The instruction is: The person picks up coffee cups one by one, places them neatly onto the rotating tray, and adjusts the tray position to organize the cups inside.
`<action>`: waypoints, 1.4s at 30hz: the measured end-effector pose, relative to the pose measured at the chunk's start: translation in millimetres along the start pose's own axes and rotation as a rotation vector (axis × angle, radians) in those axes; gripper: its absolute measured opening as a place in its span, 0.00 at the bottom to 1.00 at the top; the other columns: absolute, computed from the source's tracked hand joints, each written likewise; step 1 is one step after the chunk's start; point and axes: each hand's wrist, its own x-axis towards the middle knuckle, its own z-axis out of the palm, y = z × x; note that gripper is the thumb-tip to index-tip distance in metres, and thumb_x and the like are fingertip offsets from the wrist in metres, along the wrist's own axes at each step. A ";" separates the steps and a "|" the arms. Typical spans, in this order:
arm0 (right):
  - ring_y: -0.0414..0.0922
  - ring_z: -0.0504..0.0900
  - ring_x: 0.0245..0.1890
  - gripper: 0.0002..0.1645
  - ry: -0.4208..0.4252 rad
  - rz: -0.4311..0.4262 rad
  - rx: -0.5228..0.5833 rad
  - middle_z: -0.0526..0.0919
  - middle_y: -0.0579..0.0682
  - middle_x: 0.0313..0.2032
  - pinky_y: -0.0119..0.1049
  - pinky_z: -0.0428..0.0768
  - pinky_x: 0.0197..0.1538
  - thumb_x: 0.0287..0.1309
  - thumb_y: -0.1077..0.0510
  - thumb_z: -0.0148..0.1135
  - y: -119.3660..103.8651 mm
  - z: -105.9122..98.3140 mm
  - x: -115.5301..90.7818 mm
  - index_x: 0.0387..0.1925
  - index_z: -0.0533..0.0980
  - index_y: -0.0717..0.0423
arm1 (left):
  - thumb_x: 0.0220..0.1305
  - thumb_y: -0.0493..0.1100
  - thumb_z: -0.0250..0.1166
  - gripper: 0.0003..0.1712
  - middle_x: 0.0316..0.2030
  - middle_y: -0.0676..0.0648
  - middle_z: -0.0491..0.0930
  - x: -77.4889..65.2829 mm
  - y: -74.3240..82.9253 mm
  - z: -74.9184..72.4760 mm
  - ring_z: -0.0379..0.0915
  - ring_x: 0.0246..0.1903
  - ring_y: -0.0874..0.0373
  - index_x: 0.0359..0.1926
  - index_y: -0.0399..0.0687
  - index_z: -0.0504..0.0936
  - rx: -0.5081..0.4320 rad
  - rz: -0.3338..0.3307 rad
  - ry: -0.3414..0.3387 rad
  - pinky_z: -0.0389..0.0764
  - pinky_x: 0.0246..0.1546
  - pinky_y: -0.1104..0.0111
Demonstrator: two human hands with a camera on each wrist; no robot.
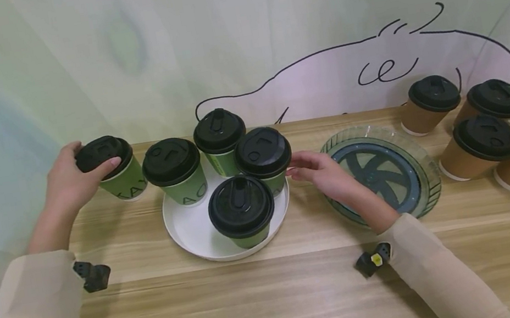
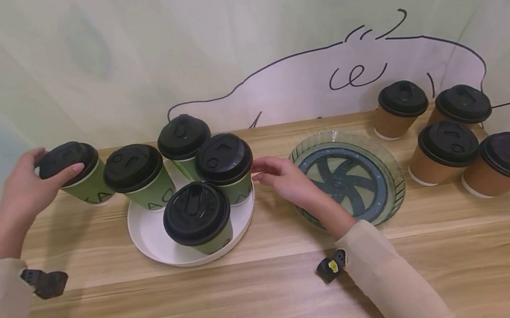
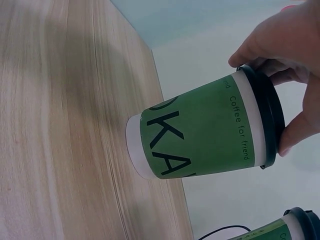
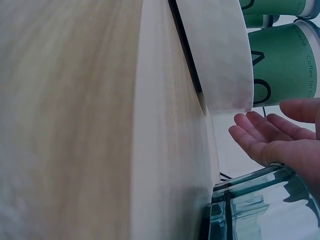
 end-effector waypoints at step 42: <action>0.50 0.75 0.50 0.20 -0.002 0.002 0.008 0.74 0.58 0.52 0.39 0.73 0.54 0.63 0.69 0.48 -1.0 0.4 -1.0 0.56 0.69 0.64 | 0.58 0.66 0.52 0.55 0.68 0.31 0.39 -9.1 1.2 -3.3 0.37 0.64 0.32 0.70 0.36 0.37 -0.042 -0.033 0.017 0.49 0.57 0.39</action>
